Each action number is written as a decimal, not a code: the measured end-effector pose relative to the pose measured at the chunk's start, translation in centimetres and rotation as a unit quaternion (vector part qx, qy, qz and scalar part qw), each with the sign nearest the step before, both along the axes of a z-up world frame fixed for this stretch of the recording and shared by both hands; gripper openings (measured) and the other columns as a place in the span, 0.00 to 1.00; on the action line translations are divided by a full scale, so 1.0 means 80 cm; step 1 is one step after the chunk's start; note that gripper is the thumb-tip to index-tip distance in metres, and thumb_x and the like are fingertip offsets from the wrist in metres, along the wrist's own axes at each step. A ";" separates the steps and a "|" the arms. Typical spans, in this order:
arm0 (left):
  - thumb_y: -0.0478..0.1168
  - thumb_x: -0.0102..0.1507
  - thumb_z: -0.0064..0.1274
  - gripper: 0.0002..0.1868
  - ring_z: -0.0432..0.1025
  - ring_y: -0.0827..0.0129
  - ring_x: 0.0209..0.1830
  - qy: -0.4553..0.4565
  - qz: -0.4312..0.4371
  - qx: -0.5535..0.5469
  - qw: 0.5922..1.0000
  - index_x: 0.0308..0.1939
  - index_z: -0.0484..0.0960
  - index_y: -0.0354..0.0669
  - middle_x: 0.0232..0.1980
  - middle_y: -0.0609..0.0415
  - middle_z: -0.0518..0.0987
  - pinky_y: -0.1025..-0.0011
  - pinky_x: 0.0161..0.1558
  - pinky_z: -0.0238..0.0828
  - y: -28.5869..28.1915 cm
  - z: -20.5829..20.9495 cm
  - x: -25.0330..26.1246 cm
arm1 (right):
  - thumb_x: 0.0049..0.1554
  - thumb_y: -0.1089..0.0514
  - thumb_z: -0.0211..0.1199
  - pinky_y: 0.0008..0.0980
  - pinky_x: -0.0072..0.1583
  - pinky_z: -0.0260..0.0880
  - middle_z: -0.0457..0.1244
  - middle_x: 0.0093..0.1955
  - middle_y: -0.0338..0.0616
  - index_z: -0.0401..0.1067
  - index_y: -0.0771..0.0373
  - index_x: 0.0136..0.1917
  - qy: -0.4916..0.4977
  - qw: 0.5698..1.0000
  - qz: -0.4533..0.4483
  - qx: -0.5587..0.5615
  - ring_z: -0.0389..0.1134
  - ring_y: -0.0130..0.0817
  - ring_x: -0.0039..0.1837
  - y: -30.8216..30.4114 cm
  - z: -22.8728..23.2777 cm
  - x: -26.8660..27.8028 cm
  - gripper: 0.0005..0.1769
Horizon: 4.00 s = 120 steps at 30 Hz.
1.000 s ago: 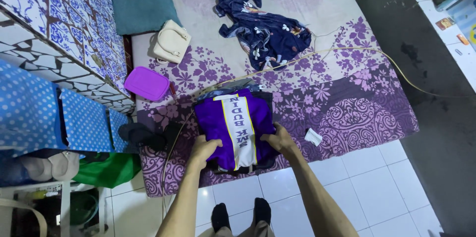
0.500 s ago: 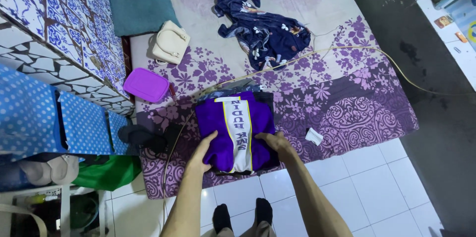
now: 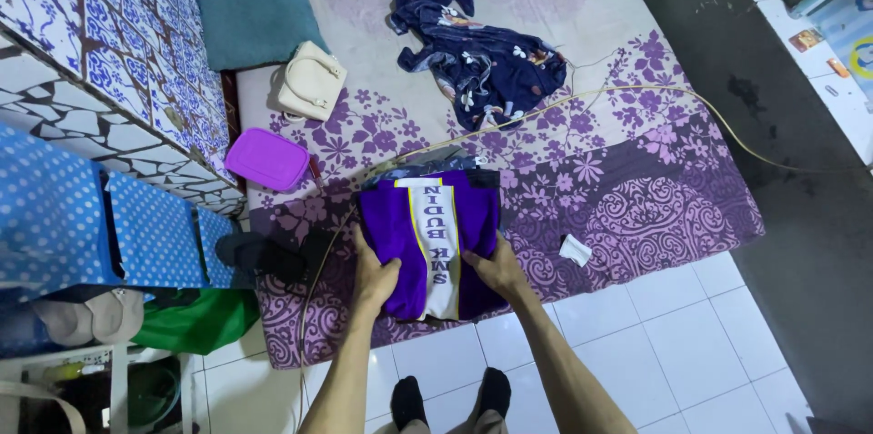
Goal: The person folds several garments on a bed and places them into a wooden wardrobe. They handle a black top, a purple and white top, and a black jacket with white stripes, folding each and stacking them on a shelf inside the closet.
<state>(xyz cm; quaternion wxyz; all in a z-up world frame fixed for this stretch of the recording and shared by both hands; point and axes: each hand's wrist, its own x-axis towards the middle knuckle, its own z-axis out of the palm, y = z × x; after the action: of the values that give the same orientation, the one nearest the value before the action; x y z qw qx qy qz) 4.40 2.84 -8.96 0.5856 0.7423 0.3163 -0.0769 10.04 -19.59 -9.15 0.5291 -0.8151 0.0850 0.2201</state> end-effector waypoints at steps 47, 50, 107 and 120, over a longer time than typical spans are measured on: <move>0.26 0.58 0.44 0.46 0.53 0.51 0.79 -0.139 -0.264 0.024 0.954 0.81 0.54 0.55 0.79 0.40 0.58 0.56 0.75 0.54 -0.211 0.115 0.063 | 0.50 0.72 0.52 0.51 0.76 0.53 0.55 0.76 0.63 0.51 0.58 0.81 -0.272 0.961 -0.041 -0.018 0.53 0.55 0.78 -0.205 0.079 -0.010 0.46; 0.27 0.59 0.44 0.46 0.53 0.50 0.79 -0.134 -0.295 0.027 0.946 0.81 0.53 0.57 0.78 0.38 0.59 0.56 0.75 0.54 -0.245 0.144 0.068 | 0.50 0.71 0.53 0.51 0.76 0.53 0.55 0.77 0.63 0.52 0.59 0.81 -0.274 0.959 -0.068 -0.031 0.53 0.54 0.78 -0.237 0.089 -0.017 0.45; 0.28 0.56 0.40 0.43 0.54 0.43 0.77 -0.208 -0.630 -0.103 0.741 0.79 0.60 0.46 0.76 0.31 0.61 0.52 0.75 0.51 -0.746 0.252 0.036 | 0.54 0.68 0.49 0.54 0.78 0.50 0.53 0.76 0.69 0.54 0.69 0.79 -0.220 0.830 -0.491 -0.147 0.51 0.59 0.79 -0.616 0.281 -0.238 0.39; 0.26 0.56 0.38 0.44 0.53 0.42 0.77 -0.191 -0.724 -0.125 0.651 0.79 0.58 0.48 0.75 0.30 0.62 0.49 0.76 0.49 -0.823 0.257 0.047 | 0.55 0.67 0.50 0.51 0.78 0.50 0.54 0.77 0.67 0.53 0.70 0.79 -0.190 0.778 -0.576 -0.166 0.51 0.56 0.79 -0.657 0.270 -0.264 0.38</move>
<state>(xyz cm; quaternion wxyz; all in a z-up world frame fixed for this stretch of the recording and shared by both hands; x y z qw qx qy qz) 8.15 -63.01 11.56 0.4789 0.6536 -0.4526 -0.3722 -11.07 -72.12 12.47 0.4189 -0.7146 0.4714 -0.3027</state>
